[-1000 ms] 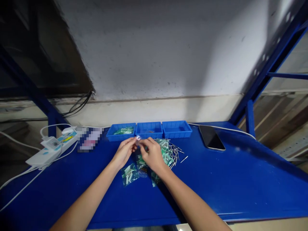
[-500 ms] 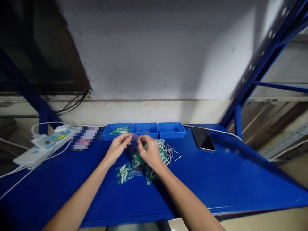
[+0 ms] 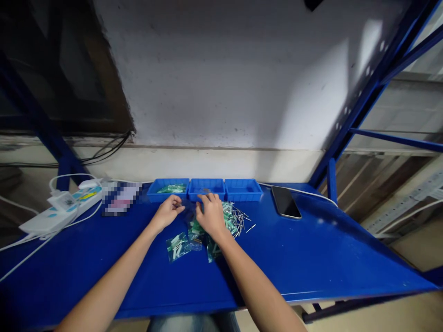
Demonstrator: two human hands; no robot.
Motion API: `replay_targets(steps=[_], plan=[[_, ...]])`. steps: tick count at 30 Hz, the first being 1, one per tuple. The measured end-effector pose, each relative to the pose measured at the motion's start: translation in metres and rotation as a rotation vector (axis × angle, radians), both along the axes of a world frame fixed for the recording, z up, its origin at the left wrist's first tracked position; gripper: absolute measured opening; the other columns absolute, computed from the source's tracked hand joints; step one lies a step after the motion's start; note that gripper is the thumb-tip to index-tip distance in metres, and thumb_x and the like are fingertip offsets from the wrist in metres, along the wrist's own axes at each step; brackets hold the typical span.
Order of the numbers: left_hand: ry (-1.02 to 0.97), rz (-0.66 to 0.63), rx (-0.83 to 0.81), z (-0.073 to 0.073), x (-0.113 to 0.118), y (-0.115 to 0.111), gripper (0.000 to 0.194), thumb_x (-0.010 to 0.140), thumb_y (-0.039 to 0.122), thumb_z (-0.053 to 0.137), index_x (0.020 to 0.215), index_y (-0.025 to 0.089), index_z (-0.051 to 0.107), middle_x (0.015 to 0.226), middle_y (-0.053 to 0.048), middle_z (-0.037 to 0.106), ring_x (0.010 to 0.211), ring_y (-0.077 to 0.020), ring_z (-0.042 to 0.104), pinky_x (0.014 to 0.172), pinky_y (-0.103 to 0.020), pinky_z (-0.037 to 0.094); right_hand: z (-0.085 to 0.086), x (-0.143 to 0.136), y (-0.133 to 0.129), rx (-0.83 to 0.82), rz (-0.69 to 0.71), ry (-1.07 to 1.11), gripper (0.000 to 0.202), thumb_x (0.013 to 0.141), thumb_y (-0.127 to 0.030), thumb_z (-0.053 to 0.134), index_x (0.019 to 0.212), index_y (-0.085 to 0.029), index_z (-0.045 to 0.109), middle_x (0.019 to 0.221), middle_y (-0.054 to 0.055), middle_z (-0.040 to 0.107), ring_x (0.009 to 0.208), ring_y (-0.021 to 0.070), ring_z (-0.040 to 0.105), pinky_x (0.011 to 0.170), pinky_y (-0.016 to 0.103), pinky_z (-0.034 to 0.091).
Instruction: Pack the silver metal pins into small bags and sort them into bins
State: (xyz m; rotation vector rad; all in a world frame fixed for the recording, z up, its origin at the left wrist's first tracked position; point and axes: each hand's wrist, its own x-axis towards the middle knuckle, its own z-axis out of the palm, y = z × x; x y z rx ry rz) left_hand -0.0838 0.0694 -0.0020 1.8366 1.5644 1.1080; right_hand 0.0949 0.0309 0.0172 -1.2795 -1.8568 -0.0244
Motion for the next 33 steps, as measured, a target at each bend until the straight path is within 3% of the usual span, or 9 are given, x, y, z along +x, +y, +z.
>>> replay_targets(steps=[3,6,8,12,19,23,26,29,33], plan=[[-0.135,-0.092,0.184,0.015,0.01,-0.009,0.003,0.07,0.017,0.053,0.072,0.019,0.052,0.071,0.002,0.052,0.067,-0.0137,0.053,0.067,-0.025,0.043,0.008,-0.008,-0.007,-0.13,0.094,0.193,0.026,0.087,-0.03,0.045,0.1,-0.017,0.063,0.077,0.006,0.062,0.072,0.0187,0.056,0.072,0.032,0.044],[-0.114,-0.088,0.36,0.025,0.021,-0.021,0.013,0.071,0.01,0.048,0.065,0.018,0.055,0.085,-0.003,0.05,0.087,-0.0173,0.053,0.07,-0.027,0.044,0.011,-0.013,-0.007,-0.338,0.183,0.48,0.032,0.088,-0.041,0.041,0.097,-0.018,0.061,0.072,0.003,0.062,0.06,0.015,0.055,0.06,0.028,0.043],[-0.111,-0.115,0.408,0.028,0.028,-0.027,0.017,0.072,0.007,0.047,0.062,0.017,0.058,0.093,-0.005,0.048,0.094,-0.0187,0.052,0.073,-0.028,0.045,0.01,-0.015,-0.005,-0.429,0.238,0.686,0.032,0.083,-0.043,0.047,0.098,-0.018,0.059,0.069,0.001,0.061,0.058,0.0141,0.054,0.057,0.026,0.043],[-0.127,-0.257,0.386,0.029,0.035,-0.033,0.024,0.074,0.005,0.044,0.061,0.016,0.061,0.097,-0.005,0.047,0.08,-0.014,0.053,0.076,-0.03,0.045,0.01,-0.014,-0.003,-0.474,0.366,0.927,0.026,0.073,-0.04,0.059,0.084,-0.017,0.056,0.064,-0.001,0.056,0.057,0.012,0.051,0.057,0.024,0.042],[-0.274,-0.195,0.129,0.032,0.029,-0.03,0.018,0.078,0.025,0.052,0.077,0.018,0.068,0.083,-0.003,0.052,0.065,-0.0123,0.047,0.061,-0.025,0.037,0.017,-0.003,-0.007,-0.094,0.155,0.645,0.009,0.076,-0.023,0.05,0.074,-0.018,0.058,0.074,0.001,0.054,0.068,0.0131,0.051,0.057,0.023,0.039],[-0.513,-0.242,-0.173,0.035,0.029,-0.031,0.038,0.079,0.049,0.052,0.08,0.014,0.067,0.065,0.0,0.053,0.051,-0.0092,0.038,0.051,-0.023,0.029,0.02,-0.003,-0.013,-0.033,0.219,0.557,0.013,0.076,-0.016,0.047,0.073,-0.019,0.06,0.079,0.002,0.052,0.074,0.014,0.052,0.06,0.024,0.042],[-0.601,-0.297,-0.233,0.037,0.031,-0.032,0.031,0.068,0.042,0.067,0.081,0.014,0.065,0.067,0.001,0.056,0.054,-0.0088,0.043,0.053,-0.021,0.031,0.018,-0.006,-0.014,-0.029,0.247,0.548,0.016,0.076,-0.015,0.047,0.075,-0.02,0.062,0.086,0.004,0.051,0.08,0.0152,0.052,0.065,0.026,0.044],[-0.659,-0.224,-0.105,0.039,0.031,-0.031,0.025,0.066,0.033,0.07,0.081,0.016,0.062,0.073,0.001,0.058,0.061,-0.0093,0.048,0.056,-0.02,0.035,0.014,-0.006,-0.009,-0.161,0.232,0.69,0.02,0.075,-0.02,0.05,0.093,-0.021,0.06,0.091,0.004,0.053,0.08,0.0156,0.054,0.065,0.026,0.045],[-0.702,-0.195,0.133,0.041,0.031,-0.031,0.017,0.07,0.025,0.067,0.084,0.018,0.06,0.08,0.001,0.058,0.069,-0.0102,0.052,0.064,-0.021,0.041,0.016,-0.002,-0.003,-0.599,0.351,1.087,0.03,0.078,-0.044,0.053,0.095,-0.02,0.053,0.07,0.0,0.056,0.059,0.0132,0.054,0.054,0.025,0.042]])
